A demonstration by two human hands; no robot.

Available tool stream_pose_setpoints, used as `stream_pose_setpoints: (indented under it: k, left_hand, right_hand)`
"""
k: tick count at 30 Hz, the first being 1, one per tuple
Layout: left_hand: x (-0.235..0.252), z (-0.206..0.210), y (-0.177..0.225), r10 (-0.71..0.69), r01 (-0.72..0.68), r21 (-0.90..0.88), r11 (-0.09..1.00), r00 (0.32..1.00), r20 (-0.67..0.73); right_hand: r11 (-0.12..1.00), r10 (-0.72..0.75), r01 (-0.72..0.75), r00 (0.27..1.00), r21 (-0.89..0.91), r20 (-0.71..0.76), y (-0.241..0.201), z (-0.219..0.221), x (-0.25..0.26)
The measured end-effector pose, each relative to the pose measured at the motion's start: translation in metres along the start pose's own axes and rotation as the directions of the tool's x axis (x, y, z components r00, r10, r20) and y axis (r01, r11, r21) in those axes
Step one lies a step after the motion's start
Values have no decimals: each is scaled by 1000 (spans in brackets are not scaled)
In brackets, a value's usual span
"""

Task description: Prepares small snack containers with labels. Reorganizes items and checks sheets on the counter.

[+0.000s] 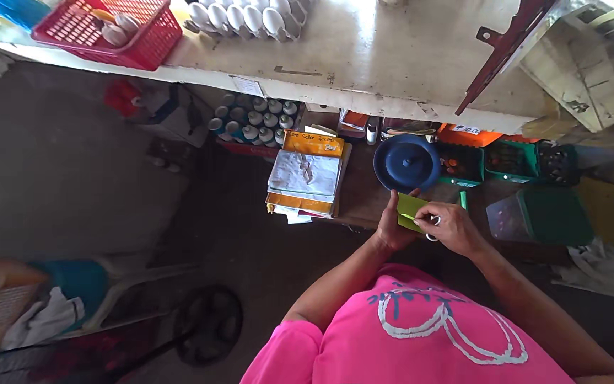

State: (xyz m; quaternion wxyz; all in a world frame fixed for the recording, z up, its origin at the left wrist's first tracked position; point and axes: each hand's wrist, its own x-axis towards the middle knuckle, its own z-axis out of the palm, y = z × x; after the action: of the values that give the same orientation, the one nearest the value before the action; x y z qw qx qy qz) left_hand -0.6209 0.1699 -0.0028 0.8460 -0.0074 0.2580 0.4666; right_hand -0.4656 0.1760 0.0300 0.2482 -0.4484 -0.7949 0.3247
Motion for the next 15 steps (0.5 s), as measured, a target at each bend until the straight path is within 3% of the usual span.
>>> stream_pose_setpoints:
  k: [3,9,15]
  left_hand:
    - [1,-1,2,3,-3,-9,1000,1000,13]
    - [2,-4,2,-21,21,0,1000,996,85]
    - [4,-7,0,-11,13,-22,1000,994,113]
  right_hand:
    - [995,51,-53,998,85,22,-2,0,3]
    - [980,95,-132,968,147,234,3,-5,7]
    - [987,70,-98,974,125,213,6,-2,9]
